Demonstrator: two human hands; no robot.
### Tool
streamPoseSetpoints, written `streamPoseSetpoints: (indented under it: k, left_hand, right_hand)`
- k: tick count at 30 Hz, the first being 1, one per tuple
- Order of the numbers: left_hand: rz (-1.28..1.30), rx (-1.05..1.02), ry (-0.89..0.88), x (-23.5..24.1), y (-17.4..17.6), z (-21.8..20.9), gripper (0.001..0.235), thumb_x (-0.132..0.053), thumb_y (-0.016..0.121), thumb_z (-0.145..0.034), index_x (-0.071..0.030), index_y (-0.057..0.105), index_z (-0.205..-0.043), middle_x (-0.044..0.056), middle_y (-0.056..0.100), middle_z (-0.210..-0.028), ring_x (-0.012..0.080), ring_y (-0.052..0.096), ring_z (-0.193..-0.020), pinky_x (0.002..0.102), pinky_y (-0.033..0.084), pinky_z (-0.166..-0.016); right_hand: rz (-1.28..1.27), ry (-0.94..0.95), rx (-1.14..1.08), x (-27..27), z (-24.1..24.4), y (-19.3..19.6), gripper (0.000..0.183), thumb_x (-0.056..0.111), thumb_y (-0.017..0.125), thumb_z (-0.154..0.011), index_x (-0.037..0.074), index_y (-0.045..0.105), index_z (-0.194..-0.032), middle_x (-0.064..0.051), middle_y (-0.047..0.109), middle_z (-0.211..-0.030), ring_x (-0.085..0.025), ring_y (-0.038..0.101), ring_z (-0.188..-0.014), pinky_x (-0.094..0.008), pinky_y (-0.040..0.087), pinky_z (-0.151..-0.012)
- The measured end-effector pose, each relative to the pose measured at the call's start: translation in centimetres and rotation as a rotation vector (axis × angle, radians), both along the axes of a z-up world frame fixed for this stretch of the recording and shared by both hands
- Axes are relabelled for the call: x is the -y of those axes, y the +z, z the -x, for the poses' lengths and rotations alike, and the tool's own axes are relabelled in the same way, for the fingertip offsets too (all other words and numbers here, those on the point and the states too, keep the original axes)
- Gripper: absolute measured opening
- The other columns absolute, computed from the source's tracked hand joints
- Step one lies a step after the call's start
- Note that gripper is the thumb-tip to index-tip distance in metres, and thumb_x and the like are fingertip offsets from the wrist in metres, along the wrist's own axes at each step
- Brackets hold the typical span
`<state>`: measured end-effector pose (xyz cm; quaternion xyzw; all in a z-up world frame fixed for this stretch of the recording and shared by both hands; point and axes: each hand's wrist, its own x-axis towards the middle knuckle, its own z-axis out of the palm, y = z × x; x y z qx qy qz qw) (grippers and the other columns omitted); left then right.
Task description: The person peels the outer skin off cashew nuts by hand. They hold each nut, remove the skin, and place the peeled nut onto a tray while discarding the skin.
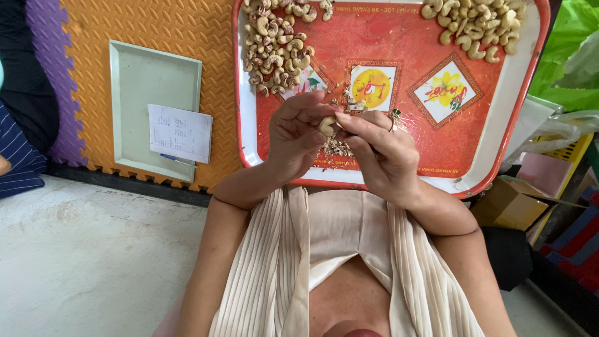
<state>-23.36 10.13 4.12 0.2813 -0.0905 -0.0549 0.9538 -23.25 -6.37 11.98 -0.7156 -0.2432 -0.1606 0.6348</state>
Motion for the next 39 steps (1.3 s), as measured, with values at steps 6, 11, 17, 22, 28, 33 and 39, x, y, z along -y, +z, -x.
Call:
streamPoseSetpoints:
  k: [6,11,17,22,28,33,39]
  left_hand:
    - [0.014,0.033,0.003,-0.7,-0.7,-0.9,0.033,-0.001,0.066,-0.098,0.003,0.063,-0.130,0.035,0.066,-0.125,0.0415,0.066,-0.122,0.051,0.056,-0.105]
    - [0.032,0.001,0.006,-0.3,1.9,-1.2,0.031,-0.017,0.066,-0.104,0.001,0.060,-0.128,0.030,0.069,-0.124,0.0358,0.066,-0.125,0.045,0.059,-0.104]
    - [-0.021,0.018,-0.017,-0.1,3.4,-1.2,0.035,-0.026,0.067,-0.104,0.000,0.055,-0.124,0.030,0.072,-0.120,0.0369,0.061,-0.132,0.040,0.059,-0.103]
    - [-0.111,0.038,0.009,0.1,3.8,-1.1,0.031,-0.016,0.069,-0.102,0.007,0.060,-0.121,0.030,0.071,-0.121,0.0356,0.065,-0.127,0.045,0.056,-0.109]
    - [-0.095,0.072,-0.033,0.2,2.9,-0.8,0.030,-0.015,0.066,-0.106,0.002,0.065,-0.131,0.029,0.068,-0.132,0.0369,0.061,-0.133,0.048,0.052,-0.113]
    - [-0.086,0.065,-0.032,0.2,2.7,-0.8,0.031,-0.012,0.068,-0.104,0.006,0.064,-0.129,0.031,0.065,-0.134,0.0390,0.062,-0.131,0.049,0.054,-0.110]
    - [-0.190,0.129,-0.035,-0.4,2.8,-0.9,0.027,-0.009,0.067,-0.104,0.005,0.067,-0.127,0.031,0.063,-0.138,0.0393,0.061,-0.132,0.050,0.054,-0.111]
  right_hand:
    - [-0.026,0.138,-0.101,1.3,-0.2,0.6,0.032,-0.004,0.056,-0.102,-0.016,0.062,-0.131,-0.023,0.069,-0.092,-0.026,0.066,-0.077,-0.036,0.053,-0.063]
    - [0.073,0.158,-0.083,1.1,0.0,1.3,0.034,-0.001,0.055,-0.104,-0.014,0.059,-0.136,-0.022,0.071,-0.095,-0.027,0.066,-0.076,-0.035,0.052,-0.063]
    - [0.059,0.137,-0.053,0.8,0.2,1.1,0.033,-0.002,0.055,-0.103,-0.015,0.062,-0.132,-0.022,0.071,-0.093,-0.026,0.066,-0.073,-0.034,0.053,-0.060]
    - [0.162,0.065,0.074,0.8,0.1,0.8,0.033,0.001,0.063,-0.101,-0.015,0.065,-0.130,-0.028,0.071,-0.094,-0.030,0.060,-0.062,-0.037,0.050,-0.054]
    - [0.145,0.073,0.079,0.8,-0.1,0.6,0.030,-0.001,0.062,-0.100,-0.015,0.068,-0.126,-0.028,0.071,-0.093,-0.034,0.066,-0.064,-0.038,0.053,-0.055]
    - [0.148,0.069,0.068,0.8,-0.1,0.6,0.031,0.000,0.062,-0.101,-0.013,0.068,-0.128,-0.027,0.071,-0.093,-0.033,0.064,-0.063,-0.037,0.053,-0.054]
    - [0.124,0.078,0.031,0.8,0.1,0.8,0.030,-0.001,0.062,-0.100,-0.012,0.068,-0.128,-0.027,0.071,-0.094,-0.034,0.064,-0.064,-0.037,0.053,-0.057]
